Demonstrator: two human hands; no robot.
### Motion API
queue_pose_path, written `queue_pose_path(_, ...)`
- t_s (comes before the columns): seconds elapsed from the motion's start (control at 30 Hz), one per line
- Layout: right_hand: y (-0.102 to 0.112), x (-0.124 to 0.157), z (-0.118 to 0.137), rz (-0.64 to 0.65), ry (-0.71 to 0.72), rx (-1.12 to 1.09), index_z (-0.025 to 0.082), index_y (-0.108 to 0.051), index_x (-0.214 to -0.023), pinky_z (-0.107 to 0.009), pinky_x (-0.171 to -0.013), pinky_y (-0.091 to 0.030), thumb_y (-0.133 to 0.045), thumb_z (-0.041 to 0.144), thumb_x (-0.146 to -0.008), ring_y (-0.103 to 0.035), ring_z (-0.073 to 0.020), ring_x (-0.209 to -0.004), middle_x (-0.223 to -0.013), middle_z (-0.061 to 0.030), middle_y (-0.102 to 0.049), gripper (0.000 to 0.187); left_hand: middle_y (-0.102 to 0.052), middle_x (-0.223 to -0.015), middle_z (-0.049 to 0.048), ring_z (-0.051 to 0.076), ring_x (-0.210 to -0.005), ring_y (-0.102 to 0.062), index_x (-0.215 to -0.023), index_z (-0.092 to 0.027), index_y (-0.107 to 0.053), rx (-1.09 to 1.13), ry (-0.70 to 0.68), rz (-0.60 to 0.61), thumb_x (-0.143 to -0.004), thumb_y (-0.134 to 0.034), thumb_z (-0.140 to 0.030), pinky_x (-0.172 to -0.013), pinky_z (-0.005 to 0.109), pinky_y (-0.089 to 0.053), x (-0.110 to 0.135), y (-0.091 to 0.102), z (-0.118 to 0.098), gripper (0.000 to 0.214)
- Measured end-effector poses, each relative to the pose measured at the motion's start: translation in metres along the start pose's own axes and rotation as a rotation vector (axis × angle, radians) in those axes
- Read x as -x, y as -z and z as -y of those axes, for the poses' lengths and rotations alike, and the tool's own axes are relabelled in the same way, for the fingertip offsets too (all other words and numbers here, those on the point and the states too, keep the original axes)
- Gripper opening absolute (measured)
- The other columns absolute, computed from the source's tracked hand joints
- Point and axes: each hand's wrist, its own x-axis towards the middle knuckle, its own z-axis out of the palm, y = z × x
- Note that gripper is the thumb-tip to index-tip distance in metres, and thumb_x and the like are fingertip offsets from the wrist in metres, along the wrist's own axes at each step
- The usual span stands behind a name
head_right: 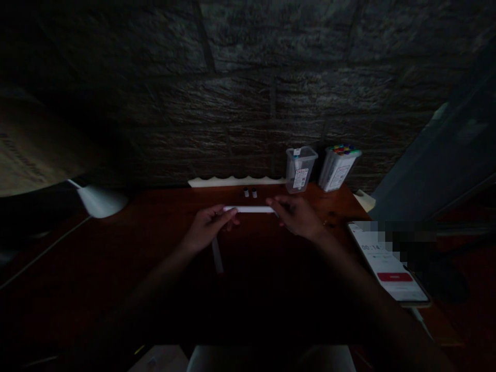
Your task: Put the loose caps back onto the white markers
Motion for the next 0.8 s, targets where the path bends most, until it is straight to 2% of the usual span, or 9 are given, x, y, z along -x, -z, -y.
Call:
queue_pose_path(0.1,-0.008,0.007,-0.003,0.158,0.094,0.199,0.022,-0.07,-0.088,-0.022,-0.045,-0.038,-0.057,0.043,-0.088,-0.054,-0.0103,-0.05,-0.067,0.0009,-0.065,0.024,-0.068,-0.069,0.0014,0.013,-0.063,-0.06,-0.081,-0.017,-0.066,-0.187,-0.128,-0.026,-0.087,-0.056,-0.047,-0.06,0.023,-0.047,0.003,-0.001,-0.001,0.032)
queue_pose_path(0.17,-0.016,0.01,-0.004,0.245,0.153,0.242,0.024,-0.069,-0.098,-0.024,-0.054,-0.042,-0.054,0.04,-0.09,-0.057,-0.0123,-0.06,-0.073,0.0007,-0.066,0.023,-0.065,-0.066,-0.0002,0.012,-0.062,-0.059,-0.077,-0.018,-0.066,-0.32,-0.202,-0.021,-0.088,-0.054,-0.046,-0.06,0.023,-0.045,0.005,0.0,-0.003,0.033)
queue_pose_path(0.23,-0.022,0.012,-0.002,0.27,0.18,0.232,0.026,-0.068,-0.1,-0.026,-0.061,-0.043,-0.053,0.038,-0.091,-0.058,-0.0138,-0.067,-0.077,0.0006,-0.065,0.021,-0.064,-0.064,-0.0007,0.012,-0.059,-0.058,-0.075,-0.018,-0.065,-0.406,-0.233,-0.02,-0.092,-0.047,-0.045,-0.06,0.023,-0.045,0.007,0.002,-0.005,0.037)
queue_pose_path(0.37,-0.028,0.012,0.001,0.185,0.099,0.054,0.025,-0.065,-0.099,-0.028,-0.066,-0.043,-0.058,0.045,-0.087,-0.055,-0.016,-0.074,-0.084,-0.0009,-0.063,0.024,-0.066,-0.066,0.0014,0.014,-0.066,-0.062,-0.063,-0.019,-0.06,-0.452,-0.228,-0.054,-0.098,-0.027,-0.045,-0.071,0.026,-0.048,0.007,0.008,-0.009,0.055)
queue_pose_path(0.47,-0.033,0.01,0.001,0.116,-0.028,-0.196,0.023,-0.06,-0.082,-0.028,-0.058,-0.04,-0.05,0.065,-0.083,-0.05,-0.0151,-0.063,-0.07,-0.0009,-0.056,0.044,-0.071,-0.081,0.0045,0.015,-0.077,-0.065,-0.059,-0.019,-0.057,-0.42,-0.211,-0.157,-0.099,-0.02,-0.046,-0.077,0.028,-0.048,0.004,0.013,-0.007,0.061)
queue_pose_path(0.57,-0.039,0.007,0.005,0.062,-0.083,-0.55,0.024,-0.048,-0.071,-0.029,-0.05,-0.036,-0.04,0.08,-0.076,-0.042,-0.013,-0.051,-0.059,0.0023,-0.045,0.057,-0.072,-0.09,0.0058,0.014,-0.075,-0.064,-0.056,-0.019,-0.054,-0.381,-0.182,-0.266,-0.099,-0.018,-0.047,-0.076,0.028,-0.048,0.001,0.015,-0.002,0.063)
queue_pose_path(0.67,-0.04,0.005,0.015,-0.027,-0.094,-0.783,0.025,-0.038,-0.068,-0.027,-0.046,-0.032,-0.046,0.081,-0.071,-0.034,-0.0109,-0.043,-0.051,0.0064,-0.035,0.057,-0.072,-0.087,0.0062,0.014,-0.072,-0.064,-0.055,-0.019,-0.054,-0.356,-0.151,-0.341,-0.098,-0.019,-0.048,-0.073,0.028,-0.048,-0.001,0.017,0.002,0.063)
queue_pose_path(0.8,-0.036,0.003,0.021,-0.113,-0.089,-0.854,0.025,-0.038,-0.07,-0.025,-0.044,-0.03,-0.053,0.072,-0.075,-0.032,-0.0101,-0.041,-0.047,0.0079,-0.034,0.05,-0.072,-0.082,0.0058,0.014,-0.071,-0.064,-0.054,-0.019,-0.053,-0.352,-0.155,-0.374,-0.098,-0.021,-0.048,-0.069,0.026,-0.046,-0.002,0.018,0.003,0.062)
